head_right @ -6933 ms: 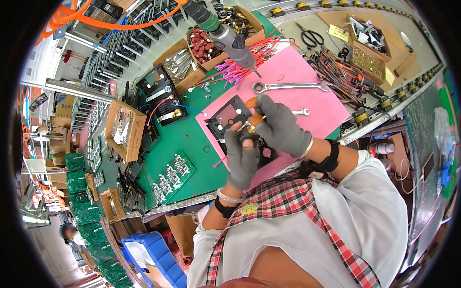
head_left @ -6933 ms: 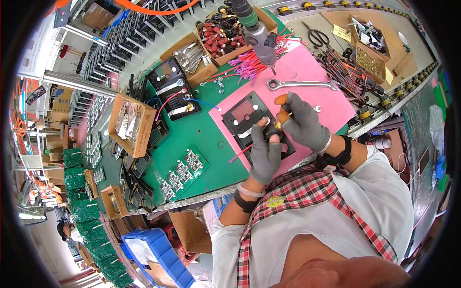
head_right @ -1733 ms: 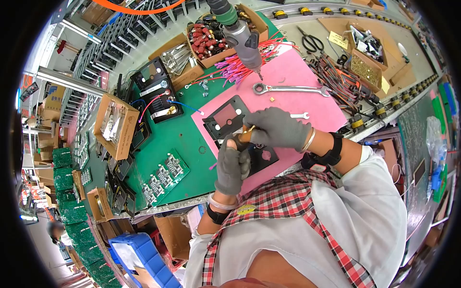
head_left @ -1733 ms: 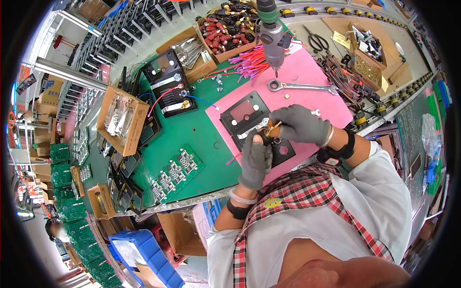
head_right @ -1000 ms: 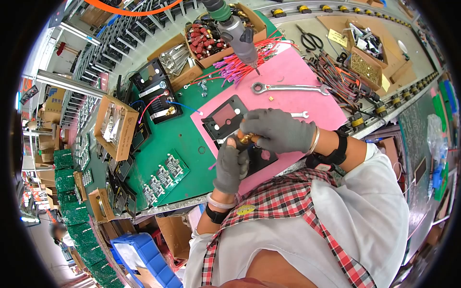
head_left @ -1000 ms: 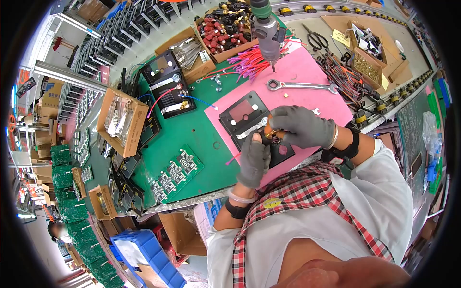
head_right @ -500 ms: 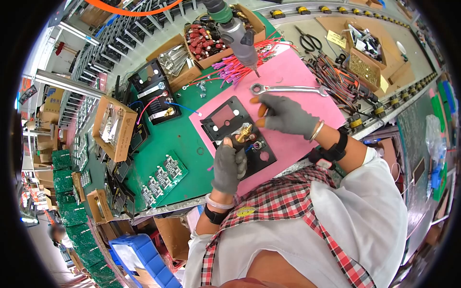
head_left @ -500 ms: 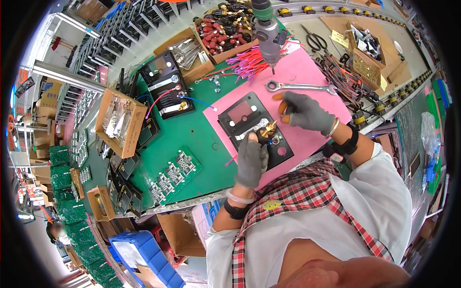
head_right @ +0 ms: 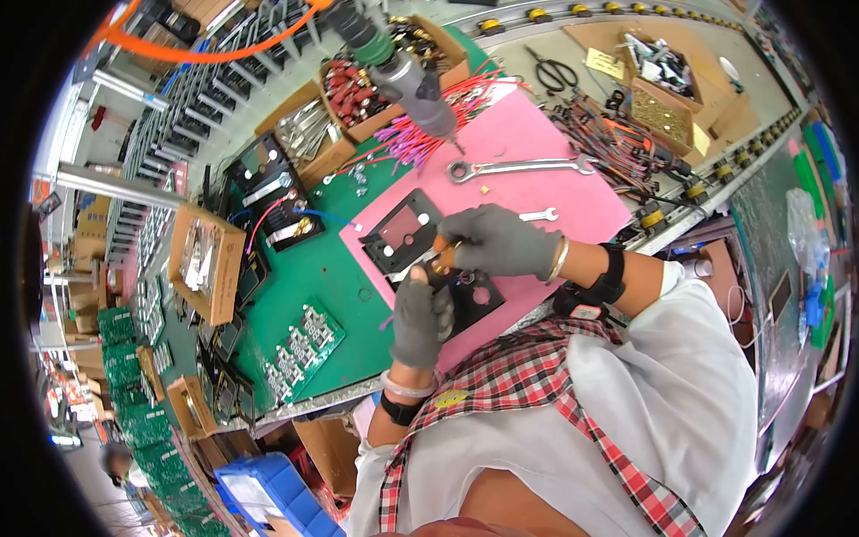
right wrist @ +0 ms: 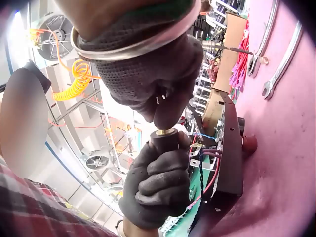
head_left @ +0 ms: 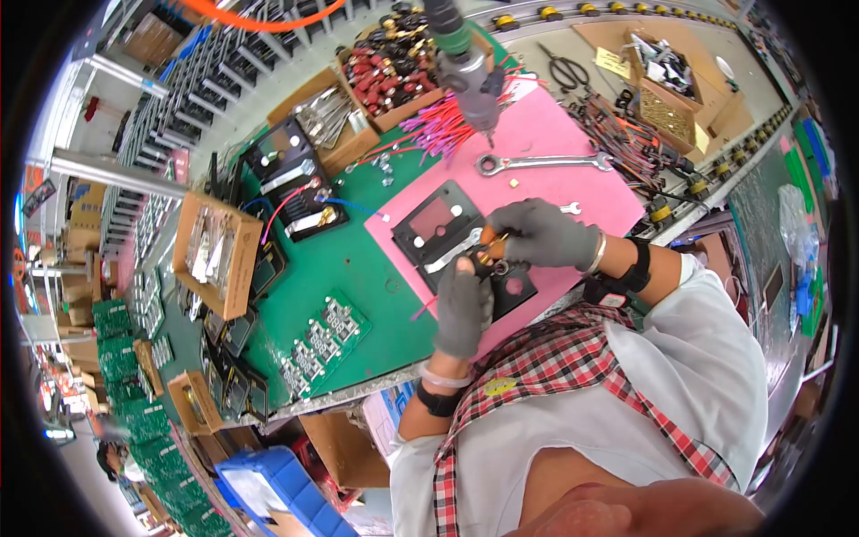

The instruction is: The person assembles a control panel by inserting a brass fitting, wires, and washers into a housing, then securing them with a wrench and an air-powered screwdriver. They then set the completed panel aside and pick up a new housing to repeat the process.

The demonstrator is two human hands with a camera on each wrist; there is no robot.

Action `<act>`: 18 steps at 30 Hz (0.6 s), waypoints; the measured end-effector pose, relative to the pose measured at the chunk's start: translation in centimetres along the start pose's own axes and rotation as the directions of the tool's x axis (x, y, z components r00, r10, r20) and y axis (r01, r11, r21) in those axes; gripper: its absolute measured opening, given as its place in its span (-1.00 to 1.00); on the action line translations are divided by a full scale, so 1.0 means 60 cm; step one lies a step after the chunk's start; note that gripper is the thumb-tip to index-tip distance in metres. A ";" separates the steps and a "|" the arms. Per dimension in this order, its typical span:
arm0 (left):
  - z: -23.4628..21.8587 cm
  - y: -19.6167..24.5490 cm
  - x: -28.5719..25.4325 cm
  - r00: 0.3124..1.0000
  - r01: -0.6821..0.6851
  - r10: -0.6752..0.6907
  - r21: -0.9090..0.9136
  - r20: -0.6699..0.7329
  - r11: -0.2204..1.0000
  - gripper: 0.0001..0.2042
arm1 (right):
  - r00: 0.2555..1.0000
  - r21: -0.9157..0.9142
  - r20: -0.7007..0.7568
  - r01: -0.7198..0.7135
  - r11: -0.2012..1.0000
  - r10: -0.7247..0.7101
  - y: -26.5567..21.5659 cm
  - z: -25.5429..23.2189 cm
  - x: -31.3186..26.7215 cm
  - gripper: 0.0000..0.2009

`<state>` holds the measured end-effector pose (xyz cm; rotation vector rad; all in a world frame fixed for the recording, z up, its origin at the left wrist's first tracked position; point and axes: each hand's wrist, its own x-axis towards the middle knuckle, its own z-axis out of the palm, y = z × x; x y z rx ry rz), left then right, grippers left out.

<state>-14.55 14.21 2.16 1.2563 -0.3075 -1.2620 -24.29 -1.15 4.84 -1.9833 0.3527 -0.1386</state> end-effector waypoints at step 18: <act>-0.017 -0.003 -0.019 0.997 0.057 -0.050 -0.127 0.052 0.990 -0.50 | 0.990 -0.627 -0.138 -0.115 0.770 0.036 0.131 -0.016 0.066 -0.74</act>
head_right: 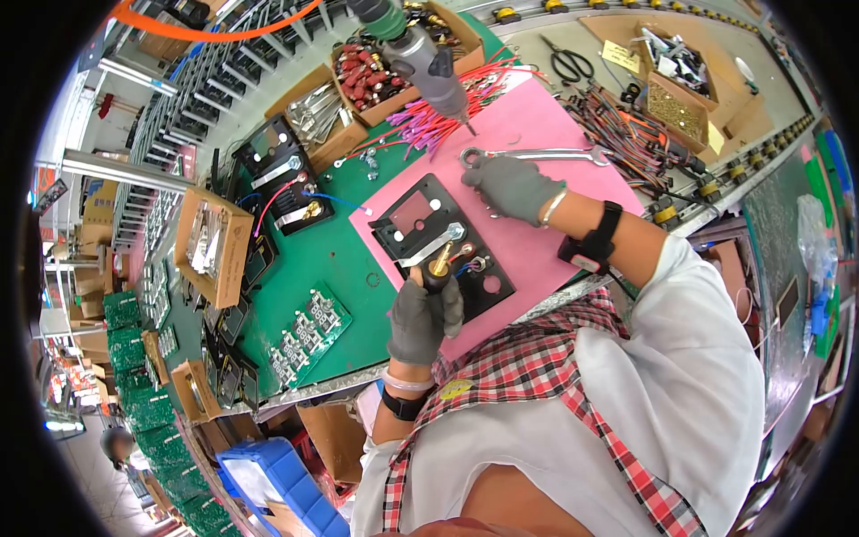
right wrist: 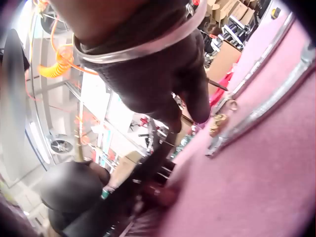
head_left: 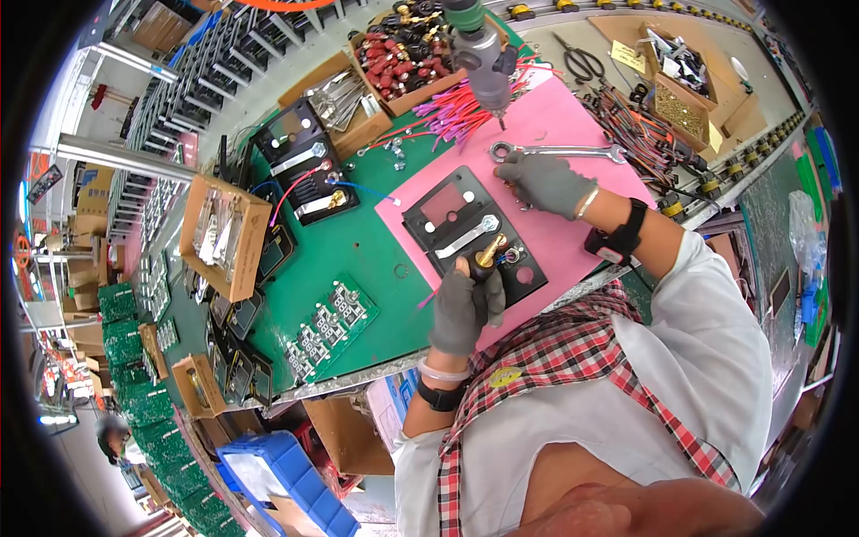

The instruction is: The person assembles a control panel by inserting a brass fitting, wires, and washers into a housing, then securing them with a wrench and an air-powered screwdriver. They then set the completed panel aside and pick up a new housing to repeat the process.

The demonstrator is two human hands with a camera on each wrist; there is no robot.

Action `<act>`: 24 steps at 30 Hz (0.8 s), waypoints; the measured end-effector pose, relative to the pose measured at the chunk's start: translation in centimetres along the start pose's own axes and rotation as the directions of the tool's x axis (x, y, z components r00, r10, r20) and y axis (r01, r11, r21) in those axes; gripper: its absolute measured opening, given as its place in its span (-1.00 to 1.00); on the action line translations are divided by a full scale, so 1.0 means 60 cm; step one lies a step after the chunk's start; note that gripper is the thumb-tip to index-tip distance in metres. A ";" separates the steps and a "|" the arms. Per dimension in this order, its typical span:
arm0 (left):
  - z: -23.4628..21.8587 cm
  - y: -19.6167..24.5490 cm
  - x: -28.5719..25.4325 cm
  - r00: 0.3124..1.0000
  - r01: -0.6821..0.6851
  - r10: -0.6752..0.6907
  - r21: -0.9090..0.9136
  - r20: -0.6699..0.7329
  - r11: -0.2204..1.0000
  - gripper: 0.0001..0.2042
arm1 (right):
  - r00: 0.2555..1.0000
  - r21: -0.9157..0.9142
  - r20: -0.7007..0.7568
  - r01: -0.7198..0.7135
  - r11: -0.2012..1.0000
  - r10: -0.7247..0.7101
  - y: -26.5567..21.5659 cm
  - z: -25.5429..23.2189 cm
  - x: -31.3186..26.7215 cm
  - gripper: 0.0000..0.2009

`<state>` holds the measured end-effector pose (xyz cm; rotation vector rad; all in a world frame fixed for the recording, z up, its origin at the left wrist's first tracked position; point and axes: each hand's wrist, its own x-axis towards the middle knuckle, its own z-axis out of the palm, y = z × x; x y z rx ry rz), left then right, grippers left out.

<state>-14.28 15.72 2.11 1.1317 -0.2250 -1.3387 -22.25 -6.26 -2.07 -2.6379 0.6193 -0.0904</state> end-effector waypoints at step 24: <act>-0.016 -0.019 -0.013 0.997 -0.040 0.051 -0.181 0.057 0.983 -0.56 | 1.000 0.239 0.017 0.014 0.971 -0.019 -0.026 -0.075 -0.113 -0.70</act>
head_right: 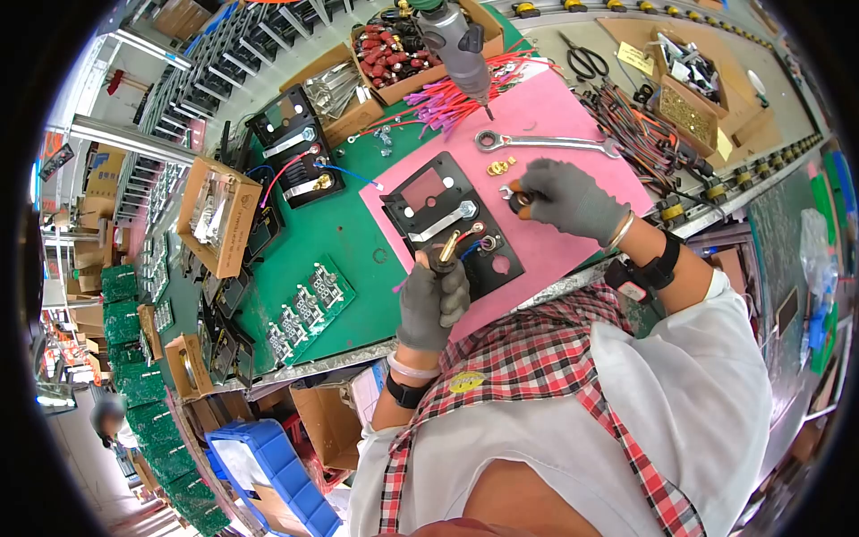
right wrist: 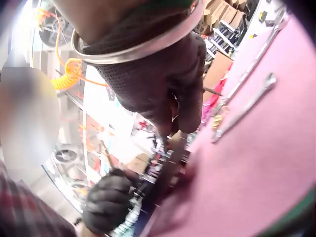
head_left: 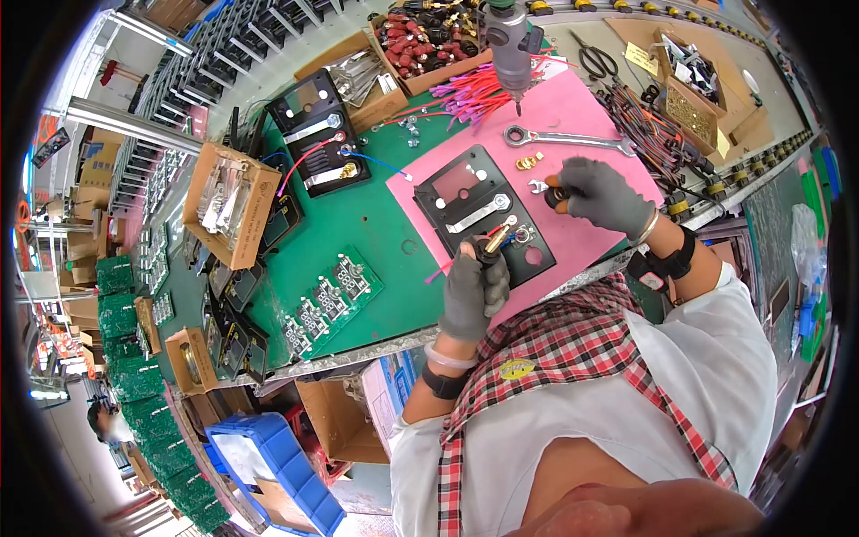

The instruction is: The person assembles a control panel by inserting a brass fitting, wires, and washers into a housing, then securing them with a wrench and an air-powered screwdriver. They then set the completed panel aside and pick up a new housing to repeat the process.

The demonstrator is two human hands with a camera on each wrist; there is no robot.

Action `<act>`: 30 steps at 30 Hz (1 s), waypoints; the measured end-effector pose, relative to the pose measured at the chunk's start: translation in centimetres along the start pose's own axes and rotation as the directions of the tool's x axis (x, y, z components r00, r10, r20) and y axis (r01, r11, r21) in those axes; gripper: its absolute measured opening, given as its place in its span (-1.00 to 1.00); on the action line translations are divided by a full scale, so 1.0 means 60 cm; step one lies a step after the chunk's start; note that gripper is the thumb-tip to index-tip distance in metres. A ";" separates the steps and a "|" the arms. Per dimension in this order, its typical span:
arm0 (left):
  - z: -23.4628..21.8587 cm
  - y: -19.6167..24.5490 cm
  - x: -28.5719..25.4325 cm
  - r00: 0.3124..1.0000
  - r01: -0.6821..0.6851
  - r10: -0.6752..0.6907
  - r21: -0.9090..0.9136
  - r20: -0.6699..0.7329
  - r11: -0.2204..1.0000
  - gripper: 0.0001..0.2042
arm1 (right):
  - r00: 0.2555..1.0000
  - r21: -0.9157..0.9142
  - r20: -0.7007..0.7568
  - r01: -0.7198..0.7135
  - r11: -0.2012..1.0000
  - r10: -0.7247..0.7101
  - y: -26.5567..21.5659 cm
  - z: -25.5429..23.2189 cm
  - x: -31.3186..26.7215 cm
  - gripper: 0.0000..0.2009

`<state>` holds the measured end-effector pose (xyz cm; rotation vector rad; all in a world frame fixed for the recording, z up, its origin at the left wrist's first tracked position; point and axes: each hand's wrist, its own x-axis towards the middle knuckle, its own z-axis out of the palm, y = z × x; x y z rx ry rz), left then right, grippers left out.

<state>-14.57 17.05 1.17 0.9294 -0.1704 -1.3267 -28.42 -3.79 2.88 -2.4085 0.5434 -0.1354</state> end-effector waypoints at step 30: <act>-0.068 -0.117 -0.046 0.822 0.517 -0.256 -0.476 0.509 0.711 -0.79 | 0.966 0.434 0.233 -0.209 0.876 0.115 -0.112 0.120 -0.050 -0.60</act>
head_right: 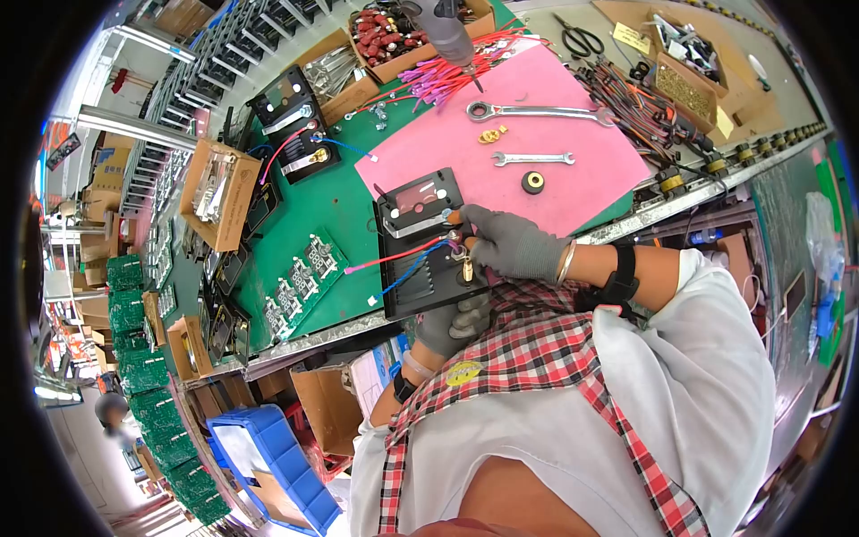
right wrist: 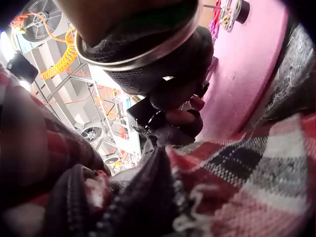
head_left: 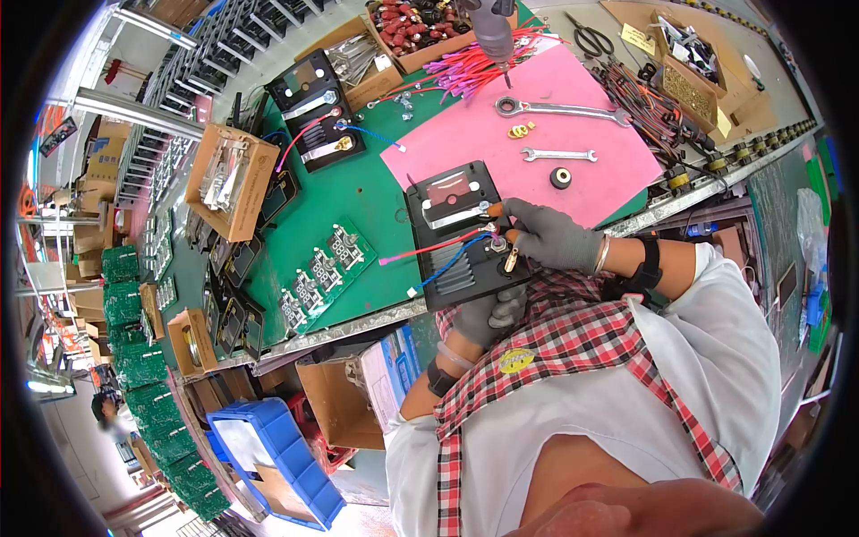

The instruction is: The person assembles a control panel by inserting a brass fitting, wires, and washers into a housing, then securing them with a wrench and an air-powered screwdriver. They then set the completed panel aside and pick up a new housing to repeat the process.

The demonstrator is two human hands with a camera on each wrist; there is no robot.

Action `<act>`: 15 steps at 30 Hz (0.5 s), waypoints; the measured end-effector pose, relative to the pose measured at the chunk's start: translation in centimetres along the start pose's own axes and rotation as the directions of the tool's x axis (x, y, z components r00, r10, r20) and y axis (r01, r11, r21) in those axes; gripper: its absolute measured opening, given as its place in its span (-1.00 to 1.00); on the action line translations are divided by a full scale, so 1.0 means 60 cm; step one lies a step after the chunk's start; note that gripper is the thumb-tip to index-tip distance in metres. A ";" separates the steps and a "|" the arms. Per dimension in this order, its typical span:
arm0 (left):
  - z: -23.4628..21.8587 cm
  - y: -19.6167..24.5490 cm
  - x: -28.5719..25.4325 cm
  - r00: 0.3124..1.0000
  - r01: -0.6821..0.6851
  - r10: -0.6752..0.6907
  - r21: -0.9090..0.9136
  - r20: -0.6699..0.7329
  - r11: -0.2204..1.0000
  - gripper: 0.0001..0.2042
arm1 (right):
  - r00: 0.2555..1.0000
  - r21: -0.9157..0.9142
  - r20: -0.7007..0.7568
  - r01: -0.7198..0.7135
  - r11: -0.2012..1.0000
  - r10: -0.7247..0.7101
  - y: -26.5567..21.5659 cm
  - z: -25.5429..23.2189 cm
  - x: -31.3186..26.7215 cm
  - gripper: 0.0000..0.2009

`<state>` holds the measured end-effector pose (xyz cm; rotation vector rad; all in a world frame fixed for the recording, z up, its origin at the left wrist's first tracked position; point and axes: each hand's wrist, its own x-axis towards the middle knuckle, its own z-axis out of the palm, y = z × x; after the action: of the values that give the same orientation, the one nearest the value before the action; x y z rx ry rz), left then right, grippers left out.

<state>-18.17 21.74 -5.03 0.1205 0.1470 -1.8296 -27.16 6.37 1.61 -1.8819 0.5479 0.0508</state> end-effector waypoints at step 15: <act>0.003 0.017 -0.013 0.999 -0.036 0.037 0.062 -0.020 0.997 -0.70 | 0.975 0.044 -0.177 0.142 0.989 -0.132 0.014 0.017 0.002 -0.77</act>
<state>-16.97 22.18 -4.78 0.1845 0.1030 -1.7971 -27.15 7.02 0.45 -1.8748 0.5304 -0.2197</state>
